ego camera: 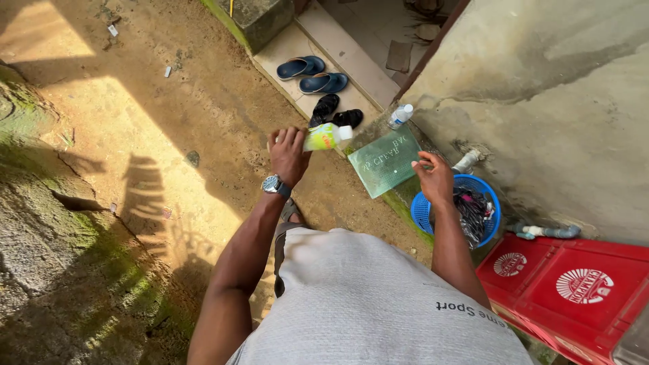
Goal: Gathering various pieces of litter and trash from the ground and placing them into a blue basket.
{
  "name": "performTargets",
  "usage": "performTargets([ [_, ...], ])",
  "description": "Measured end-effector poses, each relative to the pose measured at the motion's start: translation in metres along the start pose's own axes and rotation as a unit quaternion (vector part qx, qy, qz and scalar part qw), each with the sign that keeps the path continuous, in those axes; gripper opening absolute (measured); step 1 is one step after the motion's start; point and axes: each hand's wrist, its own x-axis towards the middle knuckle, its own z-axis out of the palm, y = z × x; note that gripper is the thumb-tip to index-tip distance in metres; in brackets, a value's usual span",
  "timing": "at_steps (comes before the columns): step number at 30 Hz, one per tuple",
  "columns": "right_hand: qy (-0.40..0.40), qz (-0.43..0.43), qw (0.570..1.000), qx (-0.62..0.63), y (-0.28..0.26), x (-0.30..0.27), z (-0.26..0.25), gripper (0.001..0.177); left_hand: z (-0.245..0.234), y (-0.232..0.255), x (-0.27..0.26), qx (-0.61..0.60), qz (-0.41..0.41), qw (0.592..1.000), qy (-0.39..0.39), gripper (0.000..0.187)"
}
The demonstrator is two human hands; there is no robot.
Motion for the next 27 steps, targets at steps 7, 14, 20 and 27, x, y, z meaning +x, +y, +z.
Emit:
performTargets([
  [7,-0.014,0.004,1.0,0.002,-0.028,0.041,0.046,0.035,-0.02,-0.067,-0.014,-0.017,-0.056,0.998,0.023,0.065],
  [14,-0.059,-0.015,0.998,0.015,-0.112,0.066,0.113,0.028,-0.02,-0.104,0.005,-0.058,-0.027,0.998,0.014,0.066],
  [20,-0.098,-0.011,0.995,0.022,-0.172,0.07,0.159,0.026,0.028,-0.105,0.009,-0.101,0.039,0.993,-0.035,0.071],
  [27,-0.125,0.044,0.986,-0.105,-0.184,0.095,0.164,0.035,0.015,-0.086,0.028,-0.098,0.042,0.994,-0.035,0.068],
])
